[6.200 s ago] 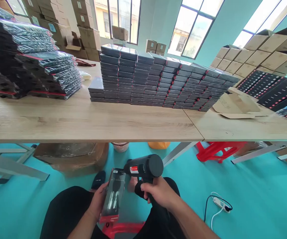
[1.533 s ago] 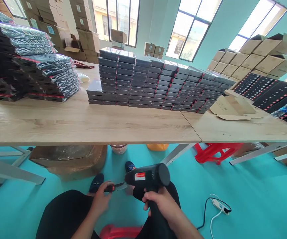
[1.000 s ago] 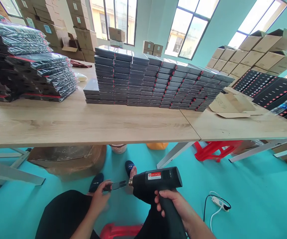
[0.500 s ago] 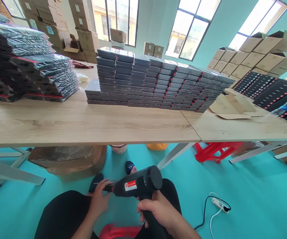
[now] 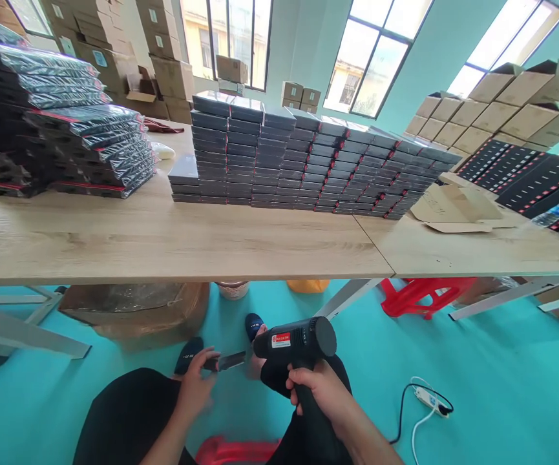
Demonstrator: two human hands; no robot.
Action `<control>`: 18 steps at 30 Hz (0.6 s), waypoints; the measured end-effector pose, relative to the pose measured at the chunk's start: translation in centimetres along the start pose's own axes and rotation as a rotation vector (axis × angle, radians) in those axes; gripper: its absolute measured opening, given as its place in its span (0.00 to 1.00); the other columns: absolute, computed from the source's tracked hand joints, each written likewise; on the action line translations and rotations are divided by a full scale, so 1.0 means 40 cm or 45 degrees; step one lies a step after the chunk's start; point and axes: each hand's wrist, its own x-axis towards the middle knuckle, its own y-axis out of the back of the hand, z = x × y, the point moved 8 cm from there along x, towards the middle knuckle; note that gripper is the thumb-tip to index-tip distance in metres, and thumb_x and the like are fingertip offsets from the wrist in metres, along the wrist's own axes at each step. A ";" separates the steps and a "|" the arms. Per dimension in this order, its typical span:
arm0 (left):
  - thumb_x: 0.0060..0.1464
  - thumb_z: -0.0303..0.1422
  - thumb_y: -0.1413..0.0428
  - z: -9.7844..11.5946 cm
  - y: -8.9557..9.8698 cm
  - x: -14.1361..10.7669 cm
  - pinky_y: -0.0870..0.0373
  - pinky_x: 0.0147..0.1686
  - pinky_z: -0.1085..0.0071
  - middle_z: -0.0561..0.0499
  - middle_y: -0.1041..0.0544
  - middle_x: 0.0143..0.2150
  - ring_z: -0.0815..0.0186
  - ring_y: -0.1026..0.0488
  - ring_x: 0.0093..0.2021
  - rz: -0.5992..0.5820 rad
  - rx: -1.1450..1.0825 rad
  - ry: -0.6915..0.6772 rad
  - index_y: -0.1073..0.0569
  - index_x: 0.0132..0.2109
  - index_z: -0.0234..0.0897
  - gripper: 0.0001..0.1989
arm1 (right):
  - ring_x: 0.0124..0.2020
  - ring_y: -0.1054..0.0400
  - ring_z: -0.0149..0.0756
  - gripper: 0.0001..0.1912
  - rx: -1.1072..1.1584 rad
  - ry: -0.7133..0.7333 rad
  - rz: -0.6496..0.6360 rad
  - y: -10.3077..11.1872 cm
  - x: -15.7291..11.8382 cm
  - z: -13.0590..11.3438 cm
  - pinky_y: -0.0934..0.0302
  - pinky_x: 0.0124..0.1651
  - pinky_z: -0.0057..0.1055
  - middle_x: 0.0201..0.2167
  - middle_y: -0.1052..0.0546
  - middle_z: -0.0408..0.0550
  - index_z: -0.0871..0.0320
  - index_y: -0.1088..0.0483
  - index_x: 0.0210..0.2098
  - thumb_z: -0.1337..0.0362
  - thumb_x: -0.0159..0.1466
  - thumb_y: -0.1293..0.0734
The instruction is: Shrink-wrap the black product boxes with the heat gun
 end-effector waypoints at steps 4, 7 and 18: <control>0.41 0.29 0.46 0.001 0.004 0.002 0.34 0.60 0.47 0.42 0.22 0.51 0.48 0.26 0.55 0.025 0.042 -0.038 0.19 0.38 0.41 0.16 | 0.22 0.31 0.34 0.18 -0.027 0.015 -0.088 -0.073 -0.025 -0.006 0.39 0.22 0.29 0.27 0.23 0.47 0.63 0.28 0.39 0.60 0.51 0.29; 0.42 0.31 0.45 -0.003 0.008 0.003 0.32 0.59 0.47 0.42 0.22 0.50 0.48 0.25 0.55 0.047 0.054 -0.048 0.19 0.38 0.41 0.15 | 0.21 0.33 0.34 0.16 -0.092 0.046 -0.211 -0.136 -0.041 -0.010 0.39 0.23 0.29 0.22 0.26 0.43 0.63 0.29 0.38 0.63 0.51 0.30; 0.38 0.33 0.44 -0.024 0.012 0.012 0.31 0.56 0.50 0.41 0.21 0.50 0.48 0.25 0.53 0.040 -0.070 0.083 0.20 0.36 0.41 0.15 | 0.19 0.35 0.34 0.13 -0.197 0.076 -0.226 -0.137 -0.030 -0.043 0.39 0.23 0.31 0.17 0.29 0.41 0.61 0.28 0.35 0.64 0.50 0.30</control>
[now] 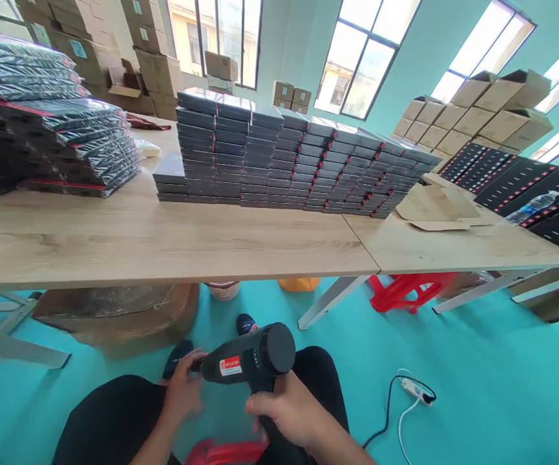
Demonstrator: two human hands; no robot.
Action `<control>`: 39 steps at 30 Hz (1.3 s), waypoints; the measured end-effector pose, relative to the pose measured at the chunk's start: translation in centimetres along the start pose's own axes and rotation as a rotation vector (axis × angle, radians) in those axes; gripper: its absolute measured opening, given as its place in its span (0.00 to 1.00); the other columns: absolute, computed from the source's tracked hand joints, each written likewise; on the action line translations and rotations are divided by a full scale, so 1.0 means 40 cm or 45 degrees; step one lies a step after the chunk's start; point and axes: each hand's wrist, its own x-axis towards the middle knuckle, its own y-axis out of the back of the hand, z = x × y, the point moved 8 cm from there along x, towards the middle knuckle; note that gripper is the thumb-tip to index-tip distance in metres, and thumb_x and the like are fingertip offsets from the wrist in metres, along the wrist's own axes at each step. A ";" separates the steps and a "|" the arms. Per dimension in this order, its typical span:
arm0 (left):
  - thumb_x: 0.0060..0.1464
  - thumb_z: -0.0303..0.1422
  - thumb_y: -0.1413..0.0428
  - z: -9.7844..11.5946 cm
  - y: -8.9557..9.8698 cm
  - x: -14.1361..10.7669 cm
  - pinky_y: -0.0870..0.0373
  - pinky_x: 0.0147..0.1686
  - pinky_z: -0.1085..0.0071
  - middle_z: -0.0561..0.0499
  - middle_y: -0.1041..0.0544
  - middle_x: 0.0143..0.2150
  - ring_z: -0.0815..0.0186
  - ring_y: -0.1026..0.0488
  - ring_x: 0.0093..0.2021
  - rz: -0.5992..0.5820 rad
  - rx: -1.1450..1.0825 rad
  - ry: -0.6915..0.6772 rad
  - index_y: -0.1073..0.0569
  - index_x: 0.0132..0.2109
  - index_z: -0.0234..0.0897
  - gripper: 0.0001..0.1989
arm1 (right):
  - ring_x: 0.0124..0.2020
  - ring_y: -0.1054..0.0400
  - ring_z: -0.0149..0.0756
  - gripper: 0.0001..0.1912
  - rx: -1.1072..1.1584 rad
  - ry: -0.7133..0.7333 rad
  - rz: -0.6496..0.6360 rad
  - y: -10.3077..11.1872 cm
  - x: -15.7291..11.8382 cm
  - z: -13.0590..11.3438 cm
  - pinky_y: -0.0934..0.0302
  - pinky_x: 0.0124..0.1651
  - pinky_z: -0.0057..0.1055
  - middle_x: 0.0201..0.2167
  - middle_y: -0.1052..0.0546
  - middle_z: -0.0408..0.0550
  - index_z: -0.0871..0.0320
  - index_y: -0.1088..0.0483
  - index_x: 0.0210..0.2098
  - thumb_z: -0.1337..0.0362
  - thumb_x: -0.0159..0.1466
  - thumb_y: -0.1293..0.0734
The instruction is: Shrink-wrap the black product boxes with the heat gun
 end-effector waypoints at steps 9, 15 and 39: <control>0.31 0.33 0.43 -0.018 0.000 -0.012 0.29 0.51 0.57 0.47 0.18 0.36 0.50 0.22 0.45 0.023 -0.440 0.364 0.21 0.35 0.39 0.17 | 0.23 0.32 0.33 0.16 0.067 -0.024 0.106 0.098 -0.008 -0.033 0.38 0.24 0.28 0.27 0.23 0.47 0.62 0.27 0.37 0.59 0.52 0.29; 0.28 0.30 0.44 0.005 -0.020 -0.035 0.31 0.32 0.67 0.54 0.24 0.25 0.62 0.28 0.28 0.044 -0.692 0.532 0.24 0.29 0.39 0.13 | 0.23 0.31 0.33 0.16 0.123 0.022 0.000 0.047 -0.002 -0.036 0.38 0.24 0.29 0.27 0.23 0.47 0.63 0.27 0.37 0.59 0.53 0.28; 0.47 0.64 0.50 0.010 -0.091 -0.081 0.26 0.31 0.55 0.38 0.18 0.36 0.46 0.19 0.38 -0.497 -1.066 1.012 0.23 0.48 0.37 0.37 | 0.22 0.33 0.29 0.16 0.230 -0.135 0.037 0.079 0.047 0.082 0.39 0.23 0.25 0.25 0.25 0.45 0.63 0.29 0.36 0.59 0.51 0.31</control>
